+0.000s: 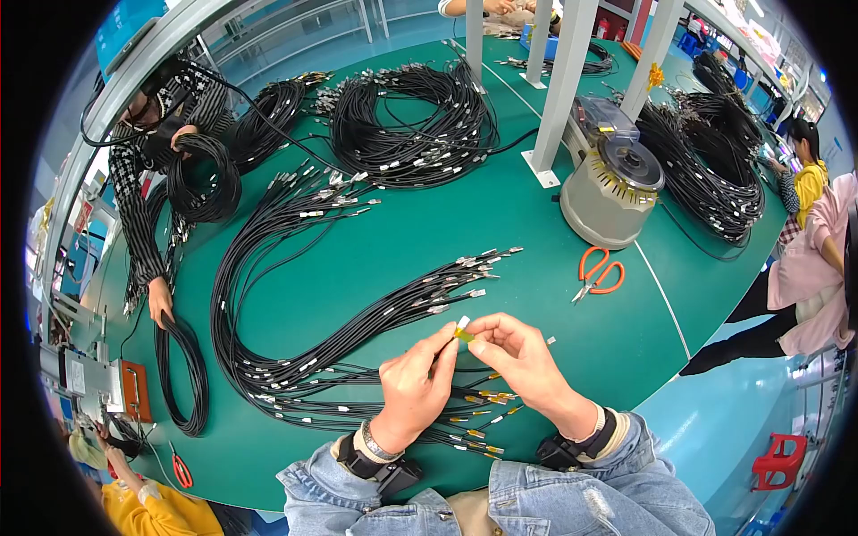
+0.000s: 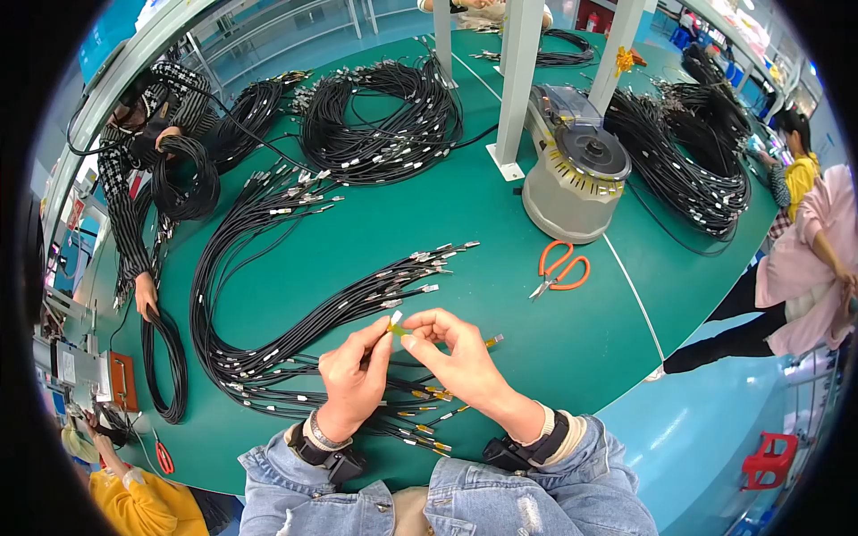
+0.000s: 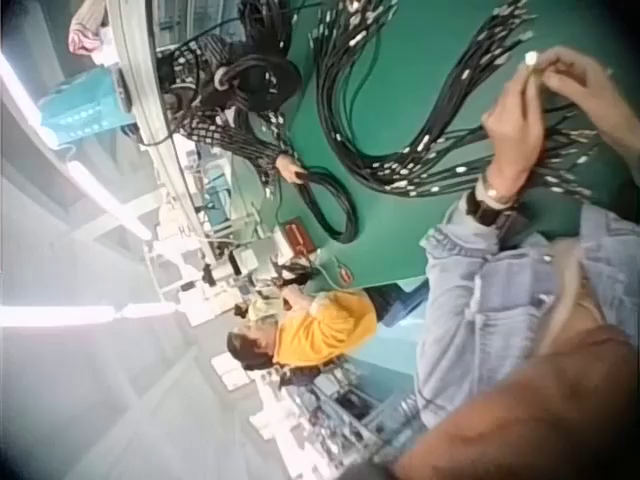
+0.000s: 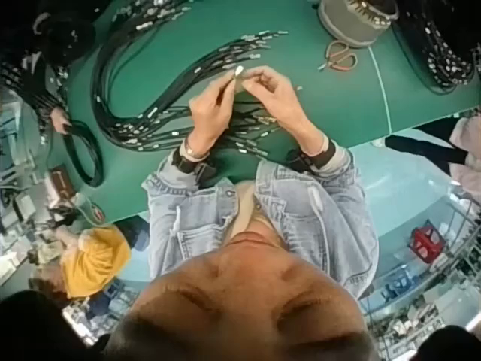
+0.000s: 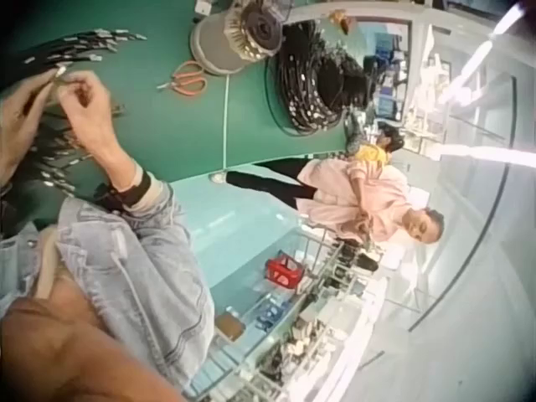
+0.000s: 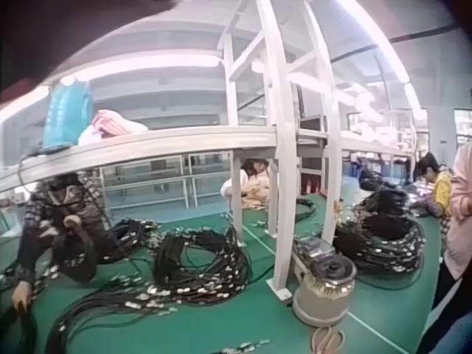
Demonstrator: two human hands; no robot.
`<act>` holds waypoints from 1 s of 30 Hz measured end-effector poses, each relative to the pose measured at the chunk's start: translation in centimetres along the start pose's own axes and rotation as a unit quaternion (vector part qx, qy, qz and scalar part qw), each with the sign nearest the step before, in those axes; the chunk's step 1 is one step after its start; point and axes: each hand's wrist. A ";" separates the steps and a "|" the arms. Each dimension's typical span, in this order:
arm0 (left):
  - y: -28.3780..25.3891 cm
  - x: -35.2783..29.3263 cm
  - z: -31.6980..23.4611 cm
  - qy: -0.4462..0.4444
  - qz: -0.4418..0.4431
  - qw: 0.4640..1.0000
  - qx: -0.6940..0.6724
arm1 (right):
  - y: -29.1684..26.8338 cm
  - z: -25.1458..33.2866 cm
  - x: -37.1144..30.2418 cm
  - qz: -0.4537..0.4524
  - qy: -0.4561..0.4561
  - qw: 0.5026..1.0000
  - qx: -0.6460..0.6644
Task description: Assembling small connectors onto black cable harnesses at a factory workbench.
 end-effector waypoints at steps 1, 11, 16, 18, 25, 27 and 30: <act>0.1 -0.1 0.1 -0.001 -0.002 1.000 -0.006 | 0.1 0.1 -0.1 0.005 -0.012 1.000 0.008; 0.1 -0.3 0.3 -0.011 0.002 1.000 -0.018 | 0.2 0.0 0.1 -0.015 -0.031 0.999 0.005; 0.1 -0.1 0.0 -0.026 -0.002 0.999 -0.041 | 0.3 -0.1 0.1 -0.016 -0.044 0.999 0.005; 0.1 0.0 -0.2 -0.043 0.011 0.998 -0.049 | 0.3 0.1 0.0 -0.018 -0.047 0.999 -0.003; -0.2 0.1 -0.3 -0.087 0.037 0.991 -0.090 | 0.5 -0.1 0.0 -0.033 -0.067 0.997 -0.013; -0.2 0.1 -0.2 -0.095 0.042 0.988 -0.115 | 0.5 0.0 0.0 -0.034 -0.071 0.997 -0.016; -0.3 0.1 -0.1 -0.119 0.052 0.980 -0.153 | 0.5 -0.1 0.1 -0.035 -0.068 0.997 -0.011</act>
Point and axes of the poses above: each hand's wrist, its own x-axis towards the middle knuckle, its own y-axis out of the palm, z = x × y, and after that the axes turned 12 degrees about y, right-handed
